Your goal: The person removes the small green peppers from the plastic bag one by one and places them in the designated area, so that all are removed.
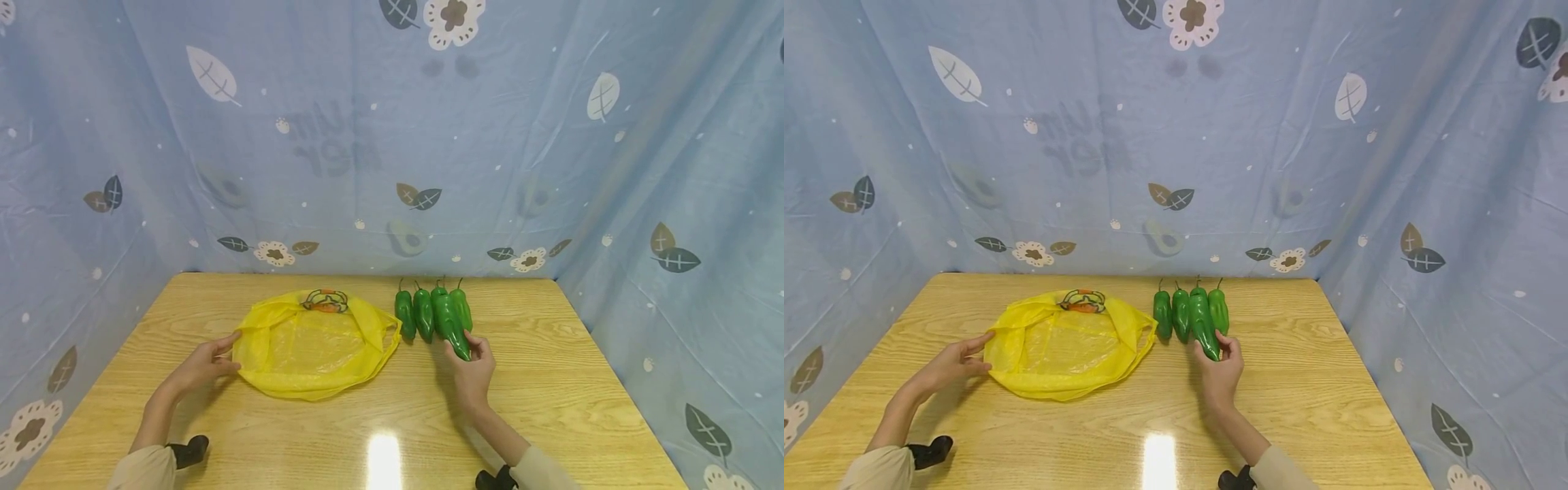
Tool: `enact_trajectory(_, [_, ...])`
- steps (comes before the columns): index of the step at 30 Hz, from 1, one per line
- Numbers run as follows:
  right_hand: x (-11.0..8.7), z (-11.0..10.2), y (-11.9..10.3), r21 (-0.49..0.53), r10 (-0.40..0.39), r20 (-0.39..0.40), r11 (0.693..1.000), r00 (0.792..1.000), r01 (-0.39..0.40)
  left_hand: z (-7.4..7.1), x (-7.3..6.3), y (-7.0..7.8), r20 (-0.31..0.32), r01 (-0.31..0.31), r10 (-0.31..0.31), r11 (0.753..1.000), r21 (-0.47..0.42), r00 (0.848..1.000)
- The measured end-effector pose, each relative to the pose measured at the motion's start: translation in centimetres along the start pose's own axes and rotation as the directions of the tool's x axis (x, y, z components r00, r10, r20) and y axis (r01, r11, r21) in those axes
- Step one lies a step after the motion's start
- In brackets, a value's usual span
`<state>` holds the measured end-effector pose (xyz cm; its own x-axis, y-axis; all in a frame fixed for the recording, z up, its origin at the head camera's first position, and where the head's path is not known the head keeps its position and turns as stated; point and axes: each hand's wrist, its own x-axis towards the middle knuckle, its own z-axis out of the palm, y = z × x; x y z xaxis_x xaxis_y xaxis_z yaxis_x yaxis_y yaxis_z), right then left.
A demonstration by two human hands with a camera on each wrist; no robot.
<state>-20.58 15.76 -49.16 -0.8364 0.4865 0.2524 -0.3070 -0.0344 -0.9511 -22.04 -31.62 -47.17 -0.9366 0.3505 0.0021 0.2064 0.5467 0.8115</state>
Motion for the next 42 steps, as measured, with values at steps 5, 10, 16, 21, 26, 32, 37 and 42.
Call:
enact_trajectory(5, [0.7,-0.6,-0.5,-0.015,0.015,-0.04,1.0,0.999,-0.015,0.0,0.0,-0.2,0.002,0.007,-0.007,1.0,-0.011,1.0])
enact_trajectory(10, [1.5,-1.2,-0.8,-0.022,0.028,-0.087,0.999,0.996,-0.03,0.1,-0.1,-0.1,0.0,0.009,-0.009,1.0,-0.014,1.0])
enact_trajectory(16, [2.0,-2.3,-1.1,-0.014,0.029,-0.107,0.999,0.994,-0.031,0.1,-0.1,-0.2,-0.001,0.007,-0.007,1.0,-0.01,1.0])
enact_trajectory(21, [2.3,-3.3,-0.9,-0.016,0.041,-0.13,0.999,0.991,-0.044,0.1,-0.1,-0.3,-0.001,0.006,-0.006,1.0,0.004,1.0])
enact_trajectory(26, [2.5,-4.1,-0.4,-0.038,0.036,-0.147,0.998,0.988,-0.042,0.1,-0.1,-0.2,0.0,0.017,-0.017,1.0,0.007,1.0])
enact_trajectory(32, [3.1,-4.9,-0.2,-0.046,0.033,-0.171,0.998,0.985,-0.041,0.1,-0.2,-0.2,-0.002,0.017,-0.017,1.0,0.01,1.0])
enact_trajectory(37, [3.9,-5.6,0.0,-0.08,0.073,-0.194,0.993,0.978,-0.09,0.0,-0.3,-0.3,-0.001,0.012,-0.012,1.0,0.024,1.0])
enact_trajectory(42, [4.6,-5.9,0.3,-0.103,0.1,-0.209,0.987,0.973,-0.123,0.0,-0.5,-0.3,0.0,0.014,-0.014,0.999,0.044,1.0])
